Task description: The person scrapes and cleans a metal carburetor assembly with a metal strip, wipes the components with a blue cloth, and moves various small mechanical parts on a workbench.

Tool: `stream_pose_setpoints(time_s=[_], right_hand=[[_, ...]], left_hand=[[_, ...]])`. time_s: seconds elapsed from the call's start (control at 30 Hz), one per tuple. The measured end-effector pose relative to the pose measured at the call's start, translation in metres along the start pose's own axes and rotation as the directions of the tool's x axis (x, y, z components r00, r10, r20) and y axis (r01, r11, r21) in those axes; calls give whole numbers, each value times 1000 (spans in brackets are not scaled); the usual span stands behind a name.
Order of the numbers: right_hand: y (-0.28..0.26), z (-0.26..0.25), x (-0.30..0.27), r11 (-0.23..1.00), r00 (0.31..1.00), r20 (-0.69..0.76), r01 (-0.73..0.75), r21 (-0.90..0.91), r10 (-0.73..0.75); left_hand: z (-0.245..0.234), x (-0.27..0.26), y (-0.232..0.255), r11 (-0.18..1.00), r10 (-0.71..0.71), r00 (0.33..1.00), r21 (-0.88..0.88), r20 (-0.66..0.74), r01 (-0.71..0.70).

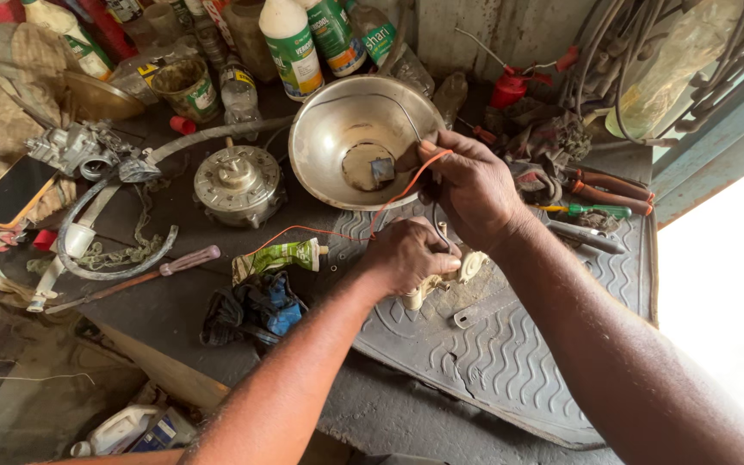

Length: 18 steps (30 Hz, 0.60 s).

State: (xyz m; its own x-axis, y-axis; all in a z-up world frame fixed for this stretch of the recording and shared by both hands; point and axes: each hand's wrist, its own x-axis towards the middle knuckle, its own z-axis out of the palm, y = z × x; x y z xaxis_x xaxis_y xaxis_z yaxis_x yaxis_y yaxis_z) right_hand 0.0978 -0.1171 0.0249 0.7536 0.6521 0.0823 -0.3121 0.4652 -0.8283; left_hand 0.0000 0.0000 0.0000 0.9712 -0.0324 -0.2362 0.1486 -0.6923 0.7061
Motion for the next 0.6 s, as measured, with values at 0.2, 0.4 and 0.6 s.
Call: stream_pose_setpoints(time_s=[0.2, 0.4, 0.6], right_hand=[[-23, 9, -3, 997, 995, -89, 56, 48, -52], [-17, -11, 5, 983, 954, -296, 100, 154, -51], [-5, -19, -3, 988, 914, -391, -59, 141, 110]], left_hand=[[5, 7, -37, 922, 328, 943, -199, -53, -332], [4, 6, -30, 918, 235, 969, -309, -83, -249], [10, -1, -31, 810, 181, 983, -561, -36, -170]])
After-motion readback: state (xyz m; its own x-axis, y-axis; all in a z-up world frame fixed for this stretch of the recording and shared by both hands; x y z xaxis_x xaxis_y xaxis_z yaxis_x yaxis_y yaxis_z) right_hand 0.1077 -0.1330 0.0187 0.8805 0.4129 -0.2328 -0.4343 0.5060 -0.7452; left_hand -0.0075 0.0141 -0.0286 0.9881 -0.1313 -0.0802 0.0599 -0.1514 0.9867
